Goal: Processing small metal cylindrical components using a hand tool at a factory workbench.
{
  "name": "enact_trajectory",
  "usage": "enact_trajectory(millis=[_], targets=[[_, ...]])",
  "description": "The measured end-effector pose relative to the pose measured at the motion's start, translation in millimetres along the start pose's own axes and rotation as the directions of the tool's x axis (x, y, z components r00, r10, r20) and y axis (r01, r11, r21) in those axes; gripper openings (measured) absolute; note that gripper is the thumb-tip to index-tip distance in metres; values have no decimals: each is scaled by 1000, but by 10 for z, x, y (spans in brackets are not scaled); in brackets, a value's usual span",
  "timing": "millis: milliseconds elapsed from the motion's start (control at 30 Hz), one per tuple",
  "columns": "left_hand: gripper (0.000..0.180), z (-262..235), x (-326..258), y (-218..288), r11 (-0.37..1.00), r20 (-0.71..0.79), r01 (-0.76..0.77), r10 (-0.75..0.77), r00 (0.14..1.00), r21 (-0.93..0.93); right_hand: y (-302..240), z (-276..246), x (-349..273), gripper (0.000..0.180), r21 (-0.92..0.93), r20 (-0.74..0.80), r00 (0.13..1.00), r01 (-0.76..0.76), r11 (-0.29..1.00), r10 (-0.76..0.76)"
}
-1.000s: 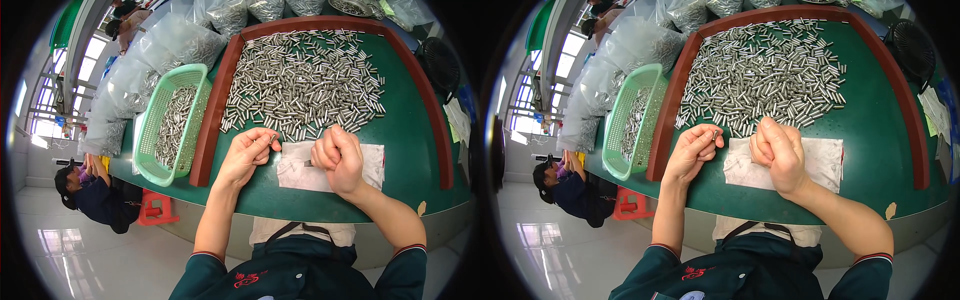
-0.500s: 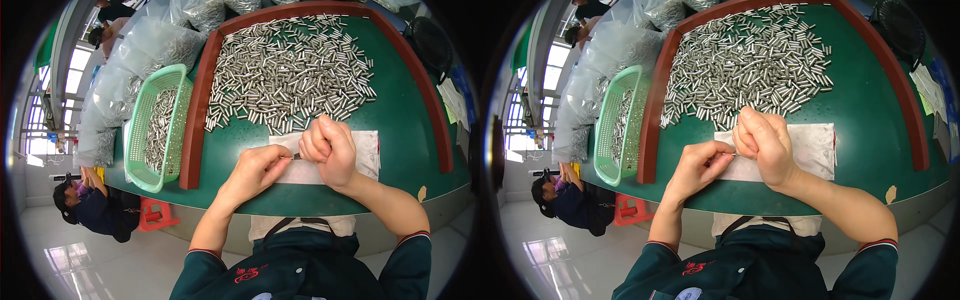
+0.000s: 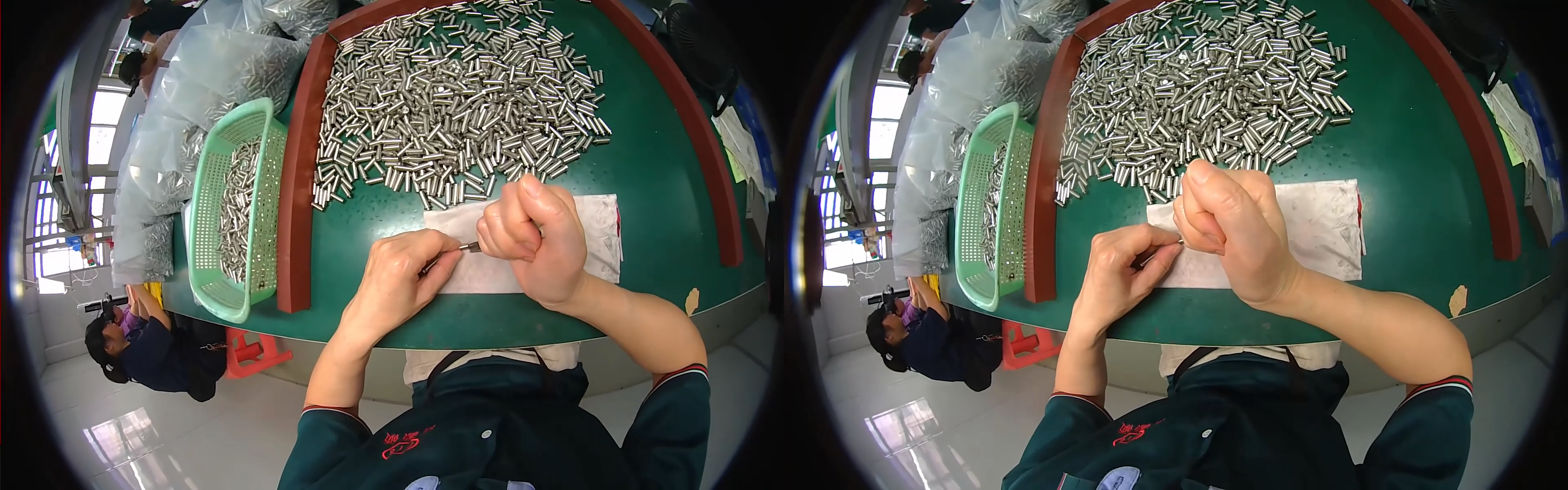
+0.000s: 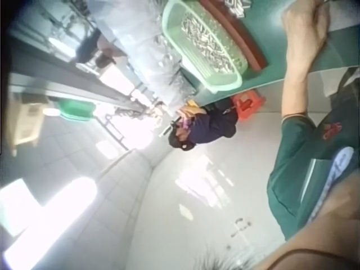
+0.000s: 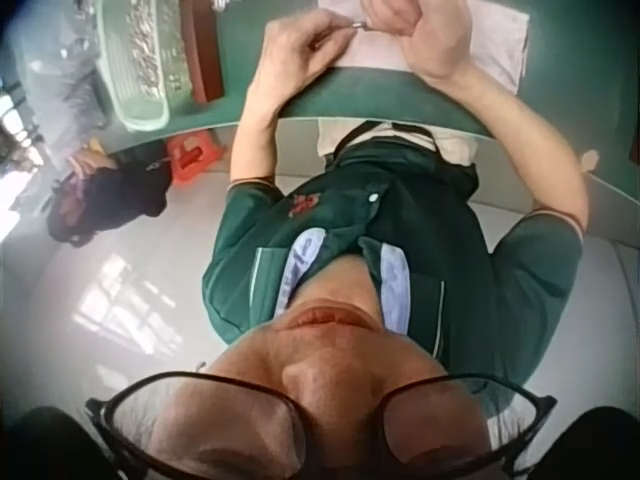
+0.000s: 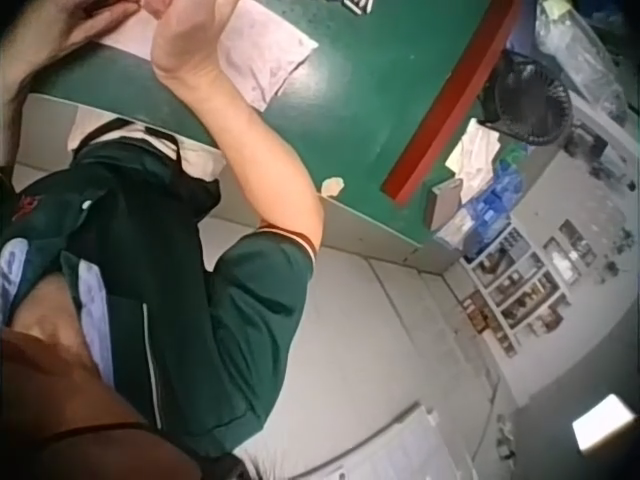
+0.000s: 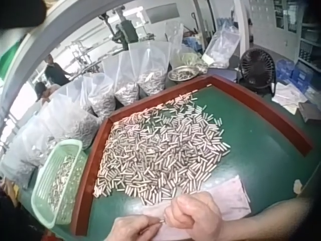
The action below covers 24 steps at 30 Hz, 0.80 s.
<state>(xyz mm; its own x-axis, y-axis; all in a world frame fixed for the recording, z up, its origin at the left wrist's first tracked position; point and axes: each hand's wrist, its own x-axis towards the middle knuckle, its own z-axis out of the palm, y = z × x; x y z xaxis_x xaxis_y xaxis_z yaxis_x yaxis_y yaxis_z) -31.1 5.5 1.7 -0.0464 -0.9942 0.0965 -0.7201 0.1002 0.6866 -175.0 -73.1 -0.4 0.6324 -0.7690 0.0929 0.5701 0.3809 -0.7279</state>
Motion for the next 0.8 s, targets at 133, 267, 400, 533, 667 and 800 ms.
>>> enact_trajectory(millis=[133, 267, 400, 533, 667, 800], targets=[[6, -3, 5, -3, 1000, -8, 0, 0, 1000, -8, 12, -7, 7, 44, -20, 15, 1000, 2, 1000, -2], [6, -3, 8, -7, 1000, -10, -17, 17, 1000, -8, 3, 5, 3, 45, -4, 13, 1000, 3, 1000, -3], [6, -1, 9, -25, 999, -23, -28, 28, 999, -20, 19, 11, 2, 45, -26, 18, 1000, 13, 1000, -12], [6, -2, 15, -15, 999, -20, -2, 1, 1000, -42, 53, 11, -22, 44, -59, 27, 999, 25, 998, -23], [7, -17, 36, -4, 999, 1, 14, -14, 1000, -51, 48, 31, -15, 44, -111, 26, 999, 43, 993, -40], [7, -20, 19, -10, 998, 1, 33, -33, 999, -62, 25, 33, 7, 44, -88, 1, 1000, 8, 996, -8]])
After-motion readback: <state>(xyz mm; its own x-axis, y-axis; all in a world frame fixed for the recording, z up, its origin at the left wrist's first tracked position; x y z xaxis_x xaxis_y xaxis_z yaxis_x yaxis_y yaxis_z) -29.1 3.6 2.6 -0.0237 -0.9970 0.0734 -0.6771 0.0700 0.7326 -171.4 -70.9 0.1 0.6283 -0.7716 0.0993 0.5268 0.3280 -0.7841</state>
